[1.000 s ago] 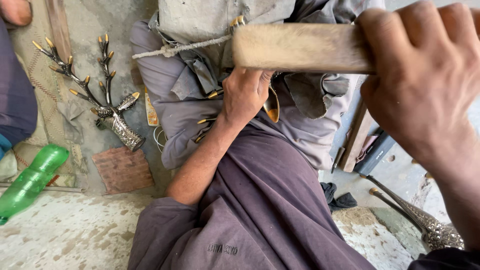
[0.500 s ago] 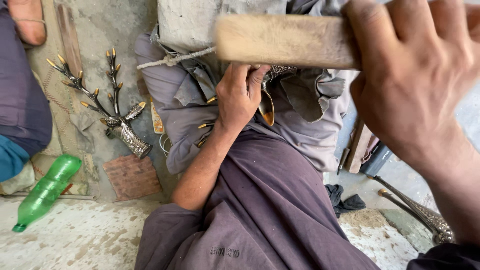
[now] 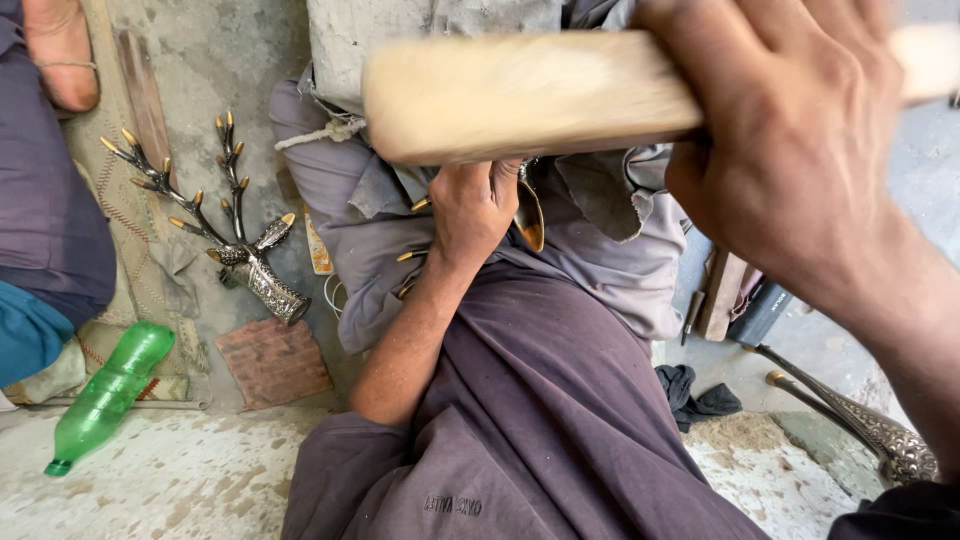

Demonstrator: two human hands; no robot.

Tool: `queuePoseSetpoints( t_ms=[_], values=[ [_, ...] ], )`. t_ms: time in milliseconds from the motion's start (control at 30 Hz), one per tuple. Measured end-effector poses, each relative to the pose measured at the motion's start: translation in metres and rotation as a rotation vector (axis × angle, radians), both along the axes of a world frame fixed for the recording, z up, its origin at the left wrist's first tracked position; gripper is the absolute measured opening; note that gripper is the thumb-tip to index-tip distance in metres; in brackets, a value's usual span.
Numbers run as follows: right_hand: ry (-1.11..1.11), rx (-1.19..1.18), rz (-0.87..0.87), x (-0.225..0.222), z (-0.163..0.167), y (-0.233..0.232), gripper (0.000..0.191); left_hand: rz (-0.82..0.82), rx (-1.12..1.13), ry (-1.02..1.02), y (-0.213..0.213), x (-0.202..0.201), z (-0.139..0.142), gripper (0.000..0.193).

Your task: The person uses a wooden mallet and a small metal punch to hammer decorative details into the neck of a metal deer sculpture. They repeatedly strike the punch along the surface, occasionally repositioning the tool and the sculpture to access different areas.

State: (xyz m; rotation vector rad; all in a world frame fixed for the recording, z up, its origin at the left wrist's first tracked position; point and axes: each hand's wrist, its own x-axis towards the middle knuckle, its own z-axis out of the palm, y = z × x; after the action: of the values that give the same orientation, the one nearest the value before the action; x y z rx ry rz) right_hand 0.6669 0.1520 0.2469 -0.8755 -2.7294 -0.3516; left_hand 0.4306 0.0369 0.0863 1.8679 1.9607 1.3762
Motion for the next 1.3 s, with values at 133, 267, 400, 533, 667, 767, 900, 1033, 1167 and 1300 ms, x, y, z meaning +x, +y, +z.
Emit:
queuePoseSetpoints(
  t_ms=[133,267,400,533,667,767,900,1033,1167,1300],
  values=[
    [-0.003,0.016,-0.002,0.008,0.005,0.004,0.021,0.03,-0.021,-0.028,0.009,0.007,0.007,0.023],
    [-0.004,0.041,-0.008,0.012,0.004,0.008,0.02,-0.002,-0.019,-0.031,0.013,0.008,0.014,0.026],
    [0.0,0.058,-0.006,0.014,0.001,0.01,0.02,0.032,-0.023,0.033,0.013,0.011,0.014,0.021],
    [-0.006,0.079,-0.012,0.017,0.001,0.013,0.019,0.009,-0.046,-0.084,0.014,0.016,0.012,0.025],
    [-0.005,0.095,-0.014,0.021,0.003,0.014,0.018,0.008,-0.001,-0.002,0.018,0.016,0.003,0.02],
    [-0.011,0.11,-0.017,0.022,0.002,0.013,0.017,-0.03,-0.016,-0.027,0.013,0.015,-0.007,0.02],
    [-0.014,0.137,-0.018,0.023,0.0,0.011,0.017,-0.06,-0.065,-0.073,0.003,0.015,-0.018,0.012],
    [-0.018,0.174,-0.021,0.026,0.0,0.012,0.016,-0.042,-0.016,-0.048,0.004,0.018,-0.018,0.02],
    [-0.025,0.21,-0.03,0.028,0.0,0.011,0.015,-0.05,-0.027,-0.02,0.005,0.021,-0.008,0.023],
    [-0.021,0.253,-0.032,0.03,-0.002,0.011,0.015,-0.036,-0.034,0.076,0.005,0.026,0.003,0.023]
  ],
)
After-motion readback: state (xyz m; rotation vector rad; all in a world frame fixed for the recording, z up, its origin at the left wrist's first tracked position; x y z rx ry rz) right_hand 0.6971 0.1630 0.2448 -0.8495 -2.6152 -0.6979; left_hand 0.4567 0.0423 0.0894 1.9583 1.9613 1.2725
